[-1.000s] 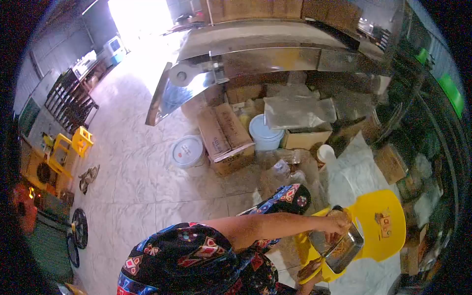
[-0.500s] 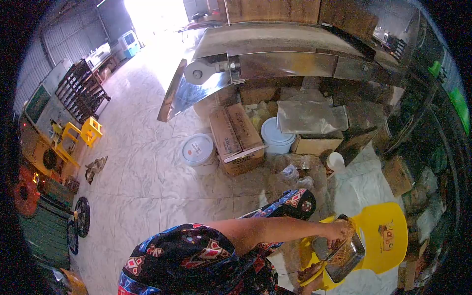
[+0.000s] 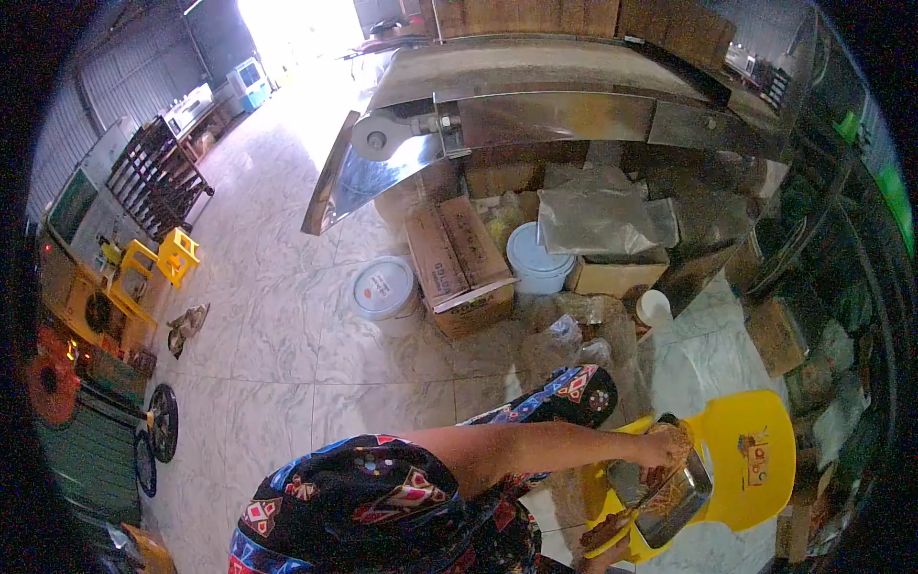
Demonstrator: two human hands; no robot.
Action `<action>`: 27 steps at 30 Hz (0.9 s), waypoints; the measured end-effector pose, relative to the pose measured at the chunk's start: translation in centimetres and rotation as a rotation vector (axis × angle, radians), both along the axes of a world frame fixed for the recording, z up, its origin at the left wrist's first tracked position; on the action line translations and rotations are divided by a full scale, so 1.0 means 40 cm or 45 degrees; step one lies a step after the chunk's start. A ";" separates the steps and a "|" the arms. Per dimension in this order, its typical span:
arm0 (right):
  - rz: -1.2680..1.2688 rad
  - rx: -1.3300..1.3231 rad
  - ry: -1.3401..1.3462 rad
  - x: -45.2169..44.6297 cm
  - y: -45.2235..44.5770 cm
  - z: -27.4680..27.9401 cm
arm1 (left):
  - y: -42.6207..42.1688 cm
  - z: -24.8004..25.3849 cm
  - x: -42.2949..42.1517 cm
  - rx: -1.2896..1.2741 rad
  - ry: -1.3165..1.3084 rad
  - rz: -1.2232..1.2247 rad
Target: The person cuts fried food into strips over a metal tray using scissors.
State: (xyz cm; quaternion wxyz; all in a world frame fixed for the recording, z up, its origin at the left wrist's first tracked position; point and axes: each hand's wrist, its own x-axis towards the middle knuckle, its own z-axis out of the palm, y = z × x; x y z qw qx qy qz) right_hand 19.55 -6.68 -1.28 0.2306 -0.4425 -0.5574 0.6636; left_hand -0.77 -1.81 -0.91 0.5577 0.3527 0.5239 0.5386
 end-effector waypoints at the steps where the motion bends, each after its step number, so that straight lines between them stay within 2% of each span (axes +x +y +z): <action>1: -0.065 0.015 -0.025 -0.008 -0.013 0.019 | 0.000 0.002 0.001 -0.086 0.031 0.005; 4: -0.215 -0.012 -0.028 -0.013 -0.012 0.004 | 0.008 -0.008 0.008 -0.048 0.173 -0.004; 6: -0.302 -0.053 -0.006 -0.004 0.003 -0.009 | 0.014 -0.021 0.009 -0.020 0.071 -0.009; 8: -0.026 -0.119 -0.174 0.013 0.018 -0.004 | 0.024 -0.046 0.010 0.008 -0.029 -0.014; 9: -0.024 -0.121 -0.172 0.012 0.016 -0.010 | 0.031 -0.066 0.010 0.063 -0.007 -0.025; 11: -0.197 -0.111 0.001 0.008 0.009 -0.029 | 0.043 -0.082 0.006 0.117 0.017 -0.034; 15: -0.109 -0.224 -0.048 0.040 0.048 -0.080 | 0.031 -0.052 0.010 0.046 -0.084 -0.110; 17: -0.024 -0.470 0.208 0.065 0.072 -0.116 | 0.016 -0.028 0.019 0.026 -0.096 -0.099; 19: -0.045 -0.393 0.183 0.053 0.056 -0.096 | 0.010 -0.020 0.022 0.090 0.036 -0.058; 23: -0.124 -0.083 0.073 0.031 0.018 -0.049 | 0.028 -0.056 0.035 0.054 -0.017 0.009; 25: -0.233 -0.104 0.183 0.033 0.026 -0.090 | 0.104 -0.179 0.037 0.355 0.561 -0.058; 26: -0.341 -0.127 0.295 0.035 0.033 -0.119 | 0.120 -0.185 0.028 0.355 0.561 -0.057; 27: -0.340 -0.127 0.294 0.051 0.059 -0.162 | 0.132 -0.186 0.019 0.390 0.729 -0.209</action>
